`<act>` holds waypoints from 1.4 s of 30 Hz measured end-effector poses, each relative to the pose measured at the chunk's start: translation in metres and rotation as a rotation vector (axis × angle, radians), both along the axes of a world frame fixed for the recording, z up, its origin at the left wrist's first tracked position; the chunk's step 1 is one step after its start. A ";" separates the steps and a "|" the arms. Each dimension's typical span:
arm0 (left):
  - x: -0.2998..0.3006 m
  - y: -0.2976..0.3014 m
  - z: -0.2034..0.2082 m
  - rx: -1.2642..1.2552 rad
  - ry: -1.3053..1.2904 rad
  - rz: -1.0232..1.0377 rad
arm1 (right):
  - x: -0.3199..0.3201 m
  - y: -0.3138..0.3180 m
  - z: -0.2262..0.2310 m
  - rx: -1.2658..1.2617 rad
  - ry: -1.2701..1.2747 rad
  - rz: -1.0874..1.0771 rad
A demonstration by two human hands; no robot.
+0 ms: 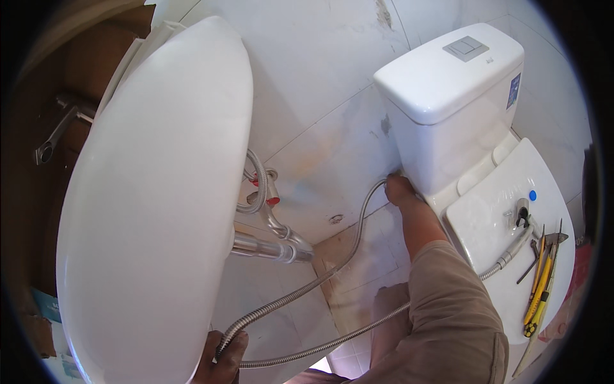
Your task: The person connects a flexible water supply hose to the toilet tank, then uses a hammer and chisel to adjust a wall fitting. The person later retrieves a power drill and extension cord and returns to the bathroom to continue the installation.
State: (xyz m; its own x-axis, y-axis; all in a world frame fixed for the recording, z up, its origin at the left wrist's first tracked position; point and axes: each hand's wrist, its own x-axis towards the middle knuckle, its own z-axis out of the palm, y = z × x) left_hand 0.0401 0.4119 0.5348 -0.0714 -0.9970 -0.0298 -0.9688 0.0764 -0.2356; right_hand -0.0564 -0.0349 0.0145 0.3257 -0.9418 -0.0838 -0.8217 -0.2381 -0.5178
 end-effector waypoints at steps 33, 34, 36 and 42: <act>0.008 0.006 -0.006 0.018 -0.041 0.033 | 0.010 -0.003 -0.024 -0.034 -0.013 -0.084; 0.008 0.006 -0.005 0.021 -0.011 0.026 | 0.007 -0.004 -0.023 -0.080 -0.009 -0.037; 0.007 0.005 -0.005 0.030 0.057 0.010 | 0.002 -0.006 -0.021 -0.169 0.006 0.054; 0.005 0.003 -0.003 0.043 0.034 0.035 | -0.001 -0.003 -0.017 -0.161 0.004 0.064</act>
